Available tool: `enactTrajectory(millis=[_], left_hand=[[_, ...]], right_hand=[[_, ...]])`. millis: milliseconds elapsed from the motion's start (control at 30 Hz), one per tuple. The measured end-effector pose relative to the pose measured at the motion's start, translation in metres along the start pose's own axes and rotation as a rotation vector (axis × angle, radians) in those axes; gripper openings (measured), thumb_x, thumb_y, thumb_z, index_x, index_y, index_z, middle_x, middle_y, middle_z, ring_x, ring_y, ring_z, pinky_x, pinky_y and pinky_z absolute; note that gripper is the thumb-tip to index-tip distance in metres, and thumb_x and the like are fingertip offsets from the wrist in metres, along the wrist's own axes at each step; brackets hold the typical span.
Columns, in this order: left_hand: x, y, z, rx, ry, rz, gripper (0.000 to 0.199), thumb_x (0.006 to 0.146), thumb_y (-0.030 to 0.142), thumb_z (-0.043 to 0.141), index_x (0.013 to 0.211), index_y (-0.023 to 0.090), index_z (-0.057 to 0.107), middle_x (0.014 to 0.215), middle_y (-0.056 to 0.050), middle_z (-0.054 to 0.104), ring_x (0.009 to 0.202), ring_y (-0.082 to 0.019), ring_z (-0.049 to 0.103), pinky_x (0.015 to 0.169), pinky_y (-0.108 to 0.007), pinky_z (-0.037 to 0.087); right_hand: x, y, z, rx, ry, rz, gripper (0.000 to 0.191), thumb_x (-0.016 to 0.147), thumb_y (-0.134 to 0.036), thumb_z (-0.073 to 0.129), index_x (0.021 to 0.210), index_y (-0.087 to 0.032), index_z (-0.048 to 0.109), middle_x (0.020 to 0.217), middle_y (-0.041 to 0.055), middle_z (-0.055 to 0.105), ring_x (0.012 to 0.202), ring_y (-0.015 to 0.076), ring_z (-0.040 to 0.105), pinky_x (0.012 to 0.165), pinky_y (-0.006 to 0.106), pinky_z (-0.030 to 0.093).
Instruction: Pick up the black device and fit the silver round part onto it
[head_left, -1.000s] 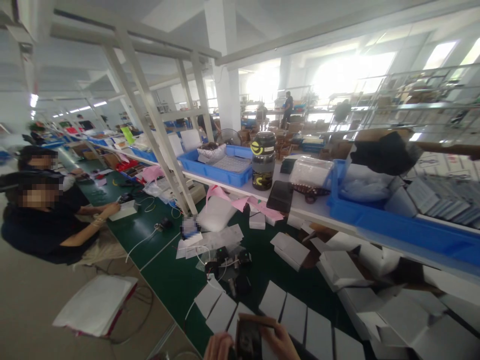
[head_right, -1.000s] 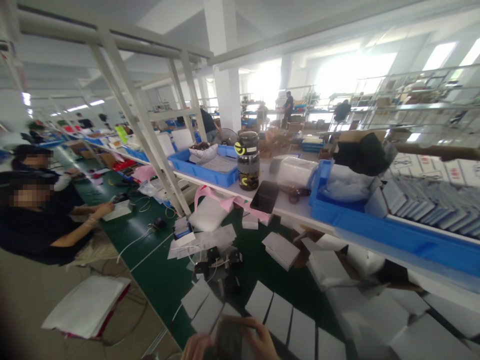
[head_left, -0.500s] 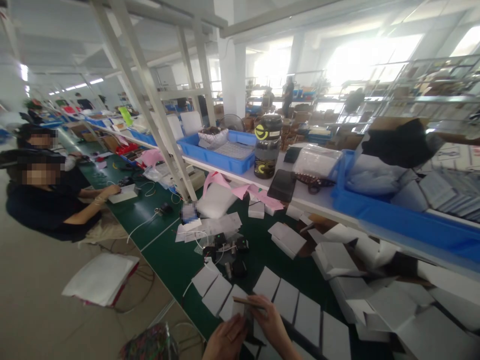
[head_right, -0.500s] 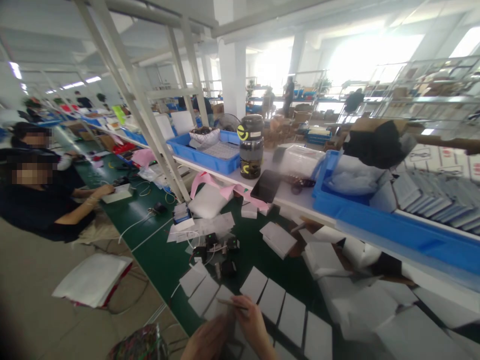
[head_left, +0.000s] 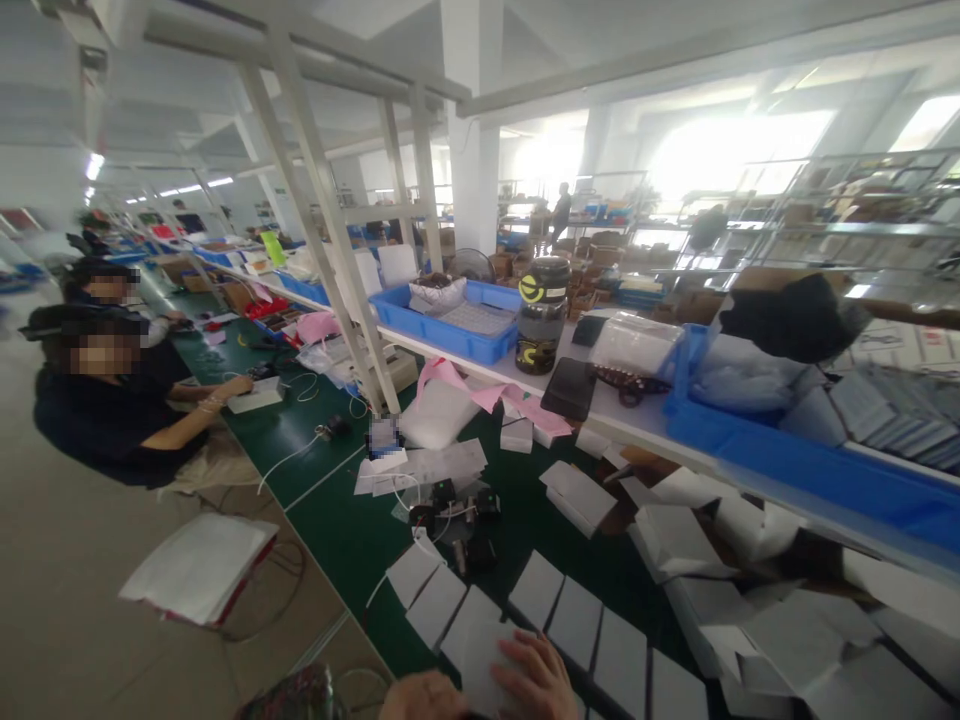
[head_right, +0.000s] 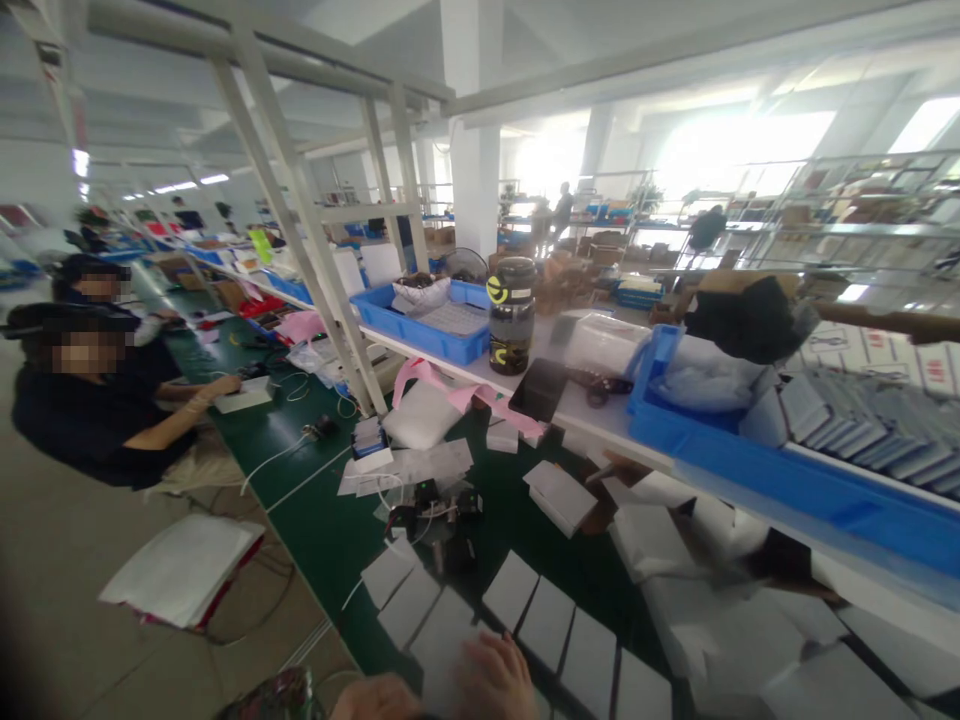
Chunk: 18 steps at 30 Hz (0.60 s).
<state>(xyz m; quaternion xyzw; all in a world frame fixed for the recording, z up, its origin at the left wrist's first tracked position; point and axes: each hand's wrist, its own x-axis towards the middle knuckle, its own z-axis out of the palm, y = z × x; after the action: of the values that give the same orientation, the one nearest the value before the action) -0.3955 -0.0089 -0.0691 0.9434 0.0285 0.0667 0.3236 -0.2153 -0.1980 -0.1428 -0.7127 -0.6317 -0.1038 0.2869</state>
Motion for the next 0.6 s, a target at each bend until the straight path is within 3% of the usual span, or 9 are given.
enactTrajectory(millis=[67,133,233,333,467,600], left_hand=[[0.014,0.001,-0.008,0.028,-0.038,-0.018,0.046,0.091,0.038,0.061,0.136,0.027,0.059,0.135,-0.01,0.064,0.124,-0.029,0.059,0.109,-0.045,0.048],[0.036,0.0,-0.011,0.068,-0.189,-0.051,0.083,0.078,0.048,0.074,0.15,0.02,0.044,0.154,-0.017,0.047,0.141,-0.038,0.044,0.119,-0.055,0.037],[0.06,-0.007,-0.005,0.041,-0.374,-0.094,0.115,0.063,0.058,0.084,0.155,0.01,0.034,0.158,-0.023,0.041,0.143,-0.039,0.042,0.121,-0.052,0.036],[0.058,-0.015,0.007,0.048,-0.358,-0.04,0.111,0.075,0.063,0.076,0.158,0.009,0.025,0.161,-0.024,0.036,0.148,-0.038,0.035,0.124,-0.05,0.031],[0.044,-0.018,0.012,0.118,-0.319,0.073,0.101,0.09,0.063,0.058,0.159,0.002,0.015,0.165,-0.026,0.022,0.155,-0.036,0.018,0.128,-0.049,0.022],[0.047,-0.015,0.008,0.243,-0.307,0.162,0.094,0.096,0.06,0.051,0.156,-0.004,0.018,0.161,-0.029,0.029,0.153,-0.035,0.024,0.127,-0.044,0.023]], right_hand=[[0.006,-0.004,-0.002,0.002,-0.058,0.072,0.059,0.068,-0.051,0.084,0.122,-0.033,0.068,0.123,0.0068,0.074,0.108,0.0356,0.071,0.091,0.052,0.061],[0.007,-0.008,0.001,-0.018,-0.096,0.154,0.085,0.061,-0.051,0.087,0.138,-0.031,0.058,0.137,0.0137,0.065,0.119,0.0409,0.064,0.096,0.057,0.057],[0.002,-0.007,0.007,-0.014,-0.136,0.161,0.106,0.058,-0.053,0.089,0.151,-0.03,0.042,0.144,0.0165,0.059,0.126,0.0408,0.059,0.099,0.053,0.056],[-0.003,0.001,0.012,0.001,-0.177,0.145,0.105,0.06,-0.051,0.089,0.152,-0.034,0.04,0.141,0.0133,0.062,0.121,0.0373,0.063,0.095,0.048,0.059],[-0.002,0.011,0.014,0.036,-0.159,0.105,0.1,0.059,-0.06,0.087,0.147,-0.033,0.048,0.133,0.0121,0.068,0.112,0.035,0.068,0.089,0.044,0.061],[-0.001,0.013,0.019,-0.052,-0.015,-0.017,0.081,0.07,-0.057,0.08,0.142,-0.027,0.056,0.126,0.0127,0.072,0.106,0.0324,0.07,0.083,0.038,0.063]])
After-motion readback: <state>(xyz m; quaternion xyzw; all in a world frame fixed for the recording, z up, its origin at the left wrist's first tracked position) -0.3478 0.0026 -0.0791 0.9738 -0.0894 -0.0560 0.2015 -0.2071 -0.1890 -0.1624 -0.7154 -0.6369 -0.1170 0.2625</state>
